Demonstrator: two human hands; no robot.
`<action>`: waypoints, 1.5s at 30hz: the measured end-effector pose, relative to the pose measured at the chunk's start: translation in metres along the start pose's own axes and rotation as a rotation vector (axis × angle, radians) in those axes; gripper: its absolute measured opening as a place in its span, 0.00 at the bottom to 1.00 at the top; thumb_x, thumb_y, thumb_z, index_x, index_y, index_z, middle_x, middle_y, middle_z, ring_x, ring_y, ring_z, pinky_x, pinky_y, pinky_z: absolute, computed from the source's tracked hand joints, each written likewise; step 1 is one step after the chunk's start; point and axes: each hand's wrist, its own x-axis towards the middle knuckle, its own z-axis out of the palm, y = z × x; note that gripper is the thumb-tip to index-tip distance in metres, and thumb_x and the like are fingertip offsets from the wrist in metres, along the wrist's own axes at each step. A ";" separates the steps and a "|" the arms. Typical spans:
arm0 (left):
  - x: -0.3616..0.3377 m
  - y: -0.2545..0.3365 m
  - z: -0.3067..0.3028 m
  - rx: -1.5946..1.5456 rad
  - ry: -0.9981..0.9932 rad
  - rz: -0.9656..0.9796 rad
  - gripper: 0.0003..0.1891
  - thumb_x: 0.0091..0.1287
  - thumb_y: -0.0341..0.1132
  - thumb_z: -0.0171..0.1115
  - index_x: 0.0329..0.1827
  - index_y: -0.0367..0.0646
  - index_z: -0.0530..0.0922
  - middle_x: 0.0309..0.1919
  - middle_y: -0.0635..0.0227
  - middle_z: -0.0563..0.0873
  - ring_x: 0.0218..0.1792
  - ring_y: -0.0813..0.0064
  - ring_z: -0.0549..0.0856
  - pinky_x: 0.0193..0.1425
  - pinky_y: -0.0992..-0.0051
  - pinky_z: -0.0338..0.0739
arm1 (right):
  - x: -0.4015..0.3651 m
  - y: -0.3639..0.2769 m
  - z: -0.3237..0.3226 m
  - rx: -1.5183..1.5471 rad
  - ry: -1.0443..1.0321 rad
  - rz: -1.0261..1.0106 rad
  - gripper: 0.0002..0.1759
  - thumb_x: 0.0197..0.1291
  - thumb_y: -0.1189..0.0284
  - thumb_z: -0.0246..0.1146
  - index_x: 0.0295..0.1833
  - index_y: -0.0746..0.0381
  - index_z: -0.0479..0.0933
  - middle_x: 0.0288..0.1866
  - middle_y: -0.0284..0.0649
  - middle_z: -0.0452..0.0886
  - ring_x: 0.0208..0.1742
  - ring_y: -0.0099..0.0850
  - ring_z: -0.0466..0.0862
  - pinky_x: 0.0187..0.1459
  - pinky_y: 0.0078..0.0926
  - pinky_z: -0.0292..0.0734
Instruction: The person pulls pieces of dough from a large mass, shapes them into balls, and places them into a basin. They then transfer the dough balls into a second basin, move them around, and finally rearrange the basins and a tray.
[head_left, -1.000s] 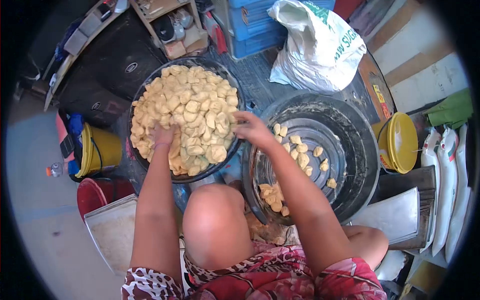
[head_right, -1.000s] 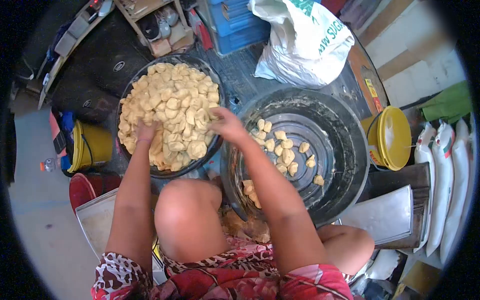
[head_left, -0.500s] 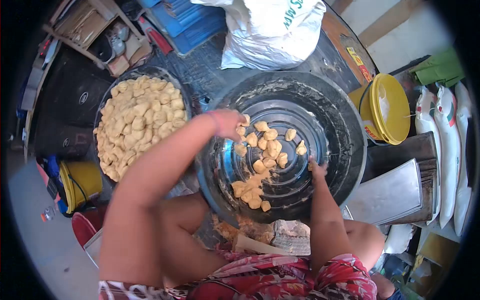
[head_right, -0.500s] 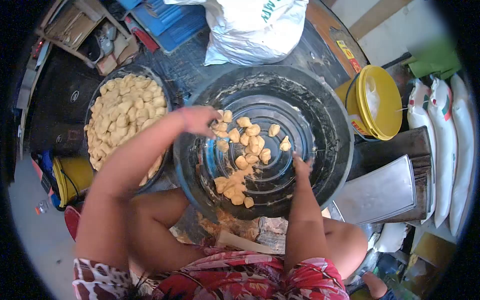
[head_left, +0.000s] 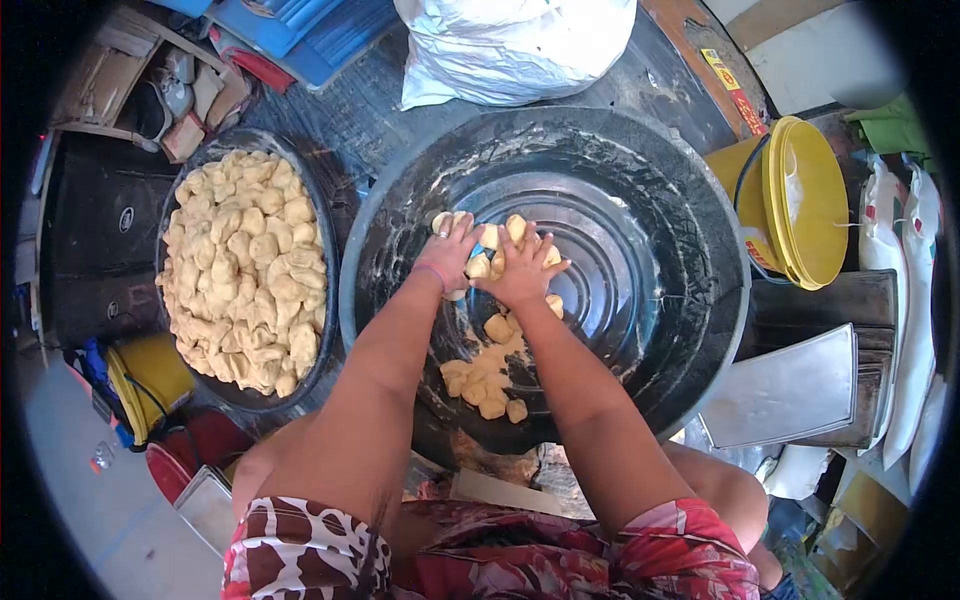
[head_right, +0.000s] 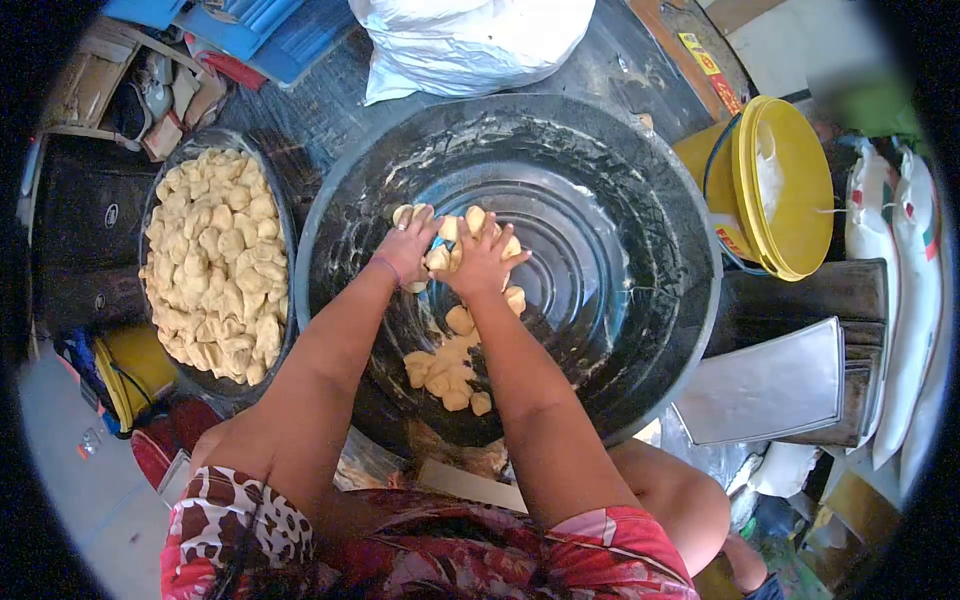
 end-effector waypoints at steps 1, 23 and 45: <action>0.002 -0.004 0.004 0.003 0.001 0.000 0.55 0.38 0.41 0.75 0.71 0.53 0.48 0.71 0.61 0.46 0.70 0.50 0.49 0.68 0.61 0.58 | -0.005 -0.001 0.004 -0.002 0.143 -0.046 0.54 0.35 0.41 0.67 0.70 0.41 0.52 0.73 0.43 0.44 0.73 0.50 0.42 0.60 0.73 0.35; -0.002 -0.007 0.015 0.012 0.105 -0.003 0.54 0.34 0.35 0.76 0.68 0.51 0.53 0.69 0.64 0.53 0.67 0.56 0.57 0.63 0.56 0.59 | 0.044 0.031 0.004 1.100 0.023 -0.255 0.21 0.47 0.76 0.60 0.51 0.62 0.74 0.42 0.42 0.79 0.43 0.32 0.79 0.46 0.27 0.73; 0.004 0.009 0.015 0.145 0.174 -0.112 0.50 0.33 0.39 0.76 0.64 0.51 0.58 0.70 0.61 0.49 0.70 0.55 0.49 0.64 0.50 0.52 | 0.033 0.062 0.006 0.944 0.126 0.070 0.19 0.51 0.55 0.60 0.43 0.55 0.75 0.45 0.44 0.78 0.43 0.45 0.78 0.43 0.43 0.70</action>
